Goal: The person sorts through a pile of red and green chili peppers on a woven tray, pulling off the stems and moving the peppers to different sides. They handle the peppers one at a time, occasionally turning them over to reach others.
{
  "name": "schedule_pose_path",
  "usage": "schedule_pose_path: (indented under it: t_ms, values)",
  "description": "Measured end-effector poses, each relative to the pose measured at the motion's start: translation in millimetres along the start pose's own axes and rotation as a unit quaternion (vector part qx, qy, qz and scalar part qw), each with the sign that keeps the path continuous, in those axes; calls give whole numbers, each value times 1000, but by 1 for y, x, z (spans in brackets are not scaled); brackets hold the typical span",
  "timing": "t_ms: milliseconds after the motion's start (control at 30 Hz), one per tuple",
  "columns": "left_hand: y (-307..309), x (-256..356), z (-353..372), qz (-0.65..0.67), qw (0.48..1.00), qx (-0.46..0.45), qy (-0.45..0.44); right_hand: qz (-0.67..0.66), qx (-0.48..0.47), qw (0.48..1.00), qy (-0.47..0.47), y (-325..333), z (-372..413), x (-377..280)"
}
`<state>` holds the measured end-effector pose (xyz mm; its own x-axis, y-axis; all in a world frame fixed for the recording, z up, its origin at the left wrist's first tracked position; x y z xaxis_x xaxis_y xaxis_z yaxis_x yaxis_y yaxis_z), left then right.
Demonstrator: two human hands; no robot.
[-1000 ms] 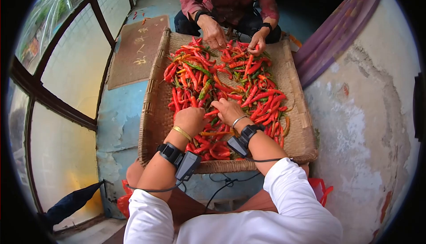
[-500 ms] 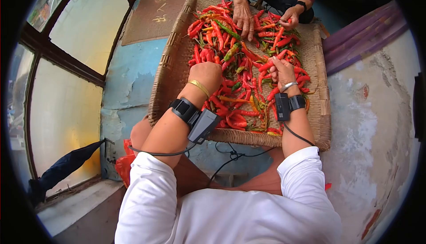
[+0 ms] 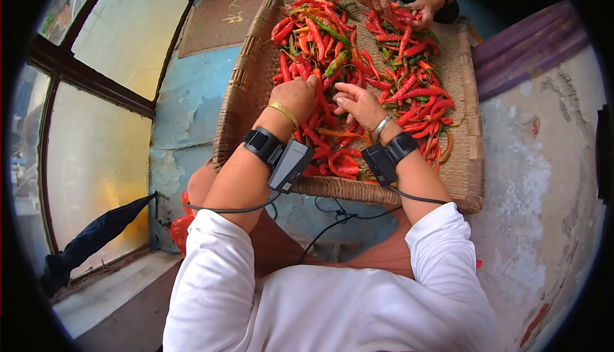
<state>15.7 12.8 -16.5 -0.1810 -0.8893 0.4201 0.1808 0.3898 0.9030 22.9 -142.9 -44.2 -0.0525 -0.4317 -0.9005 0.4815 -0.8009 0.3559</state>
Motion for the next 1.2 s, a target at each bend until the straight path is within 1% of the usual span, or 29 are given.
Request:
schedule_pose_path:
  t_ms: [67, 100, 133, 167, 200, 233, 267, 300, 333, 367, 400, 467, 500, 600, 667, 700, 733, 767, 800, 833, 867, 933, 1000, 1067, 1100, 1167, 1200]
  values:
    - [-9, 0, -4, 81, 996, -12, -41, -13, -2, 1000, 0, -16, -7, 5]
    - [-10, 0, -5, 79, 996, -14, -41, -23, -5, 1000, 0, -20, -8, 6]
    - [-12, 3, -6, 110, 992, -24, -57, -26, -5, 1000, 0, -21, -8, 7]
    - [-14, 5, -7, 142, 987, -34, -73, -81, -19, 996, -26, -22, -8, 9]
    - [-13, 7, -6, 141, 987, -36, -72, -135, -34, 989, -52, -23, -7, 11]
    - [-12, 10, -6, 180, 978, -49, -89, -174, -66, 981, -60, -20, -8, 11]
    - [-10, 13, -5, 217, 968, -62, -107, -175, -67, 980, -60, -13, -7, 14]
    - [-8, 16, -4, 215, 969, -62, -106, -166, -86, 980, -72, -8, -6, 14]
    - [-5, 20, -3, 274, 953, -67, -112, -157, -104, 978, -85, -5, -4, 14]
    - [-3, 23, -1, 332, 933, -73, -117, -138, -92, 982, -89, 0, -2, 14]
    - [1, 25, -1, 330, 934, -74, -117, -141, -92, 982, -88, 2, 0, 13]
    - [1, 31, 2, 376, 906, -156, -116, -130, -90, 983, -95, 8, 4, 15]
    - [0, 32, 2, 375, 906, -158, -117, -106, -100, 985, -92, 11, 5, 15]
    - [0, 33, 2, 374, 907, -144, -125, -97, -105, 986, -88, 19, 9, 7]
    - [3, 33, 3, 366, 918, -94, -122, -74, -123, 987, -74, 21, 11, 4]
    - [5, 33, 2, 365, 918, -93, -123, -50, -141, 987, -59, 21, 12, 1]
    - [7, 33, 3, 309, 940, -64, -128, -50, -141, 987, -59, 24, 13, -1]
    - [9, 33, 3, 252, 958, -36, -132, 22, -167, 984, -50, 25, 16, -4]
    - [8, 31, 3, 253, 958, -36, -133, 95, -192, 976, -40, 26, 19, -9]
    - [6, 29, 2, 206, 970, -36, -124, 118, -192, 971, -82, 26, 27, -19]
    - [6, 27, 1, 159, 980, -35, -116, 120, -190, 971, -83, 27, 28, -18]
    - [9, 24, 1, 146, 983, -27, -107, 271, -212, 939, 8, 26, 33, -28]
    - [10, 23, 0, 135, 986, -17, -96, 294, -212, 932, -11, 30, 41, -41]
    - [6, 23, 0, 135, 981, -39, -130, 348, -220, 911, -6, 30, 45, -55]
    - [4, 21, 0, 138, 981, -36, -130, 351, -221, 910, -6, 31, 47, -61]
    - [2, 21, 1, 141, 976, -11, -164, 236, -203, 949, -45, 38, 51, -68]
    - [8, 24, 3, 143, 976, -9, -164, 239, -204, 948, -45, 41, 52, -71]
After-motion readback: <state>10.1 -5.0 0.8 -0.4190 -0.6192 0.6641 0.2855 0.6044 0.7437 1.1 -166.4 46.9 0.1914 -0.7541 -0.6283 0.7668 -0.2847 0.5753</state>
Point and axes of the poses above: each hand's wrist, its own z-axis away from the middle knuckle, its own y-axis out of the back of the hand, x = y × z, the point moved 4 cm from there along -z, towards the middle knuckle, and after that the axes turned 13 degrees about z, right-handed, at the moved point
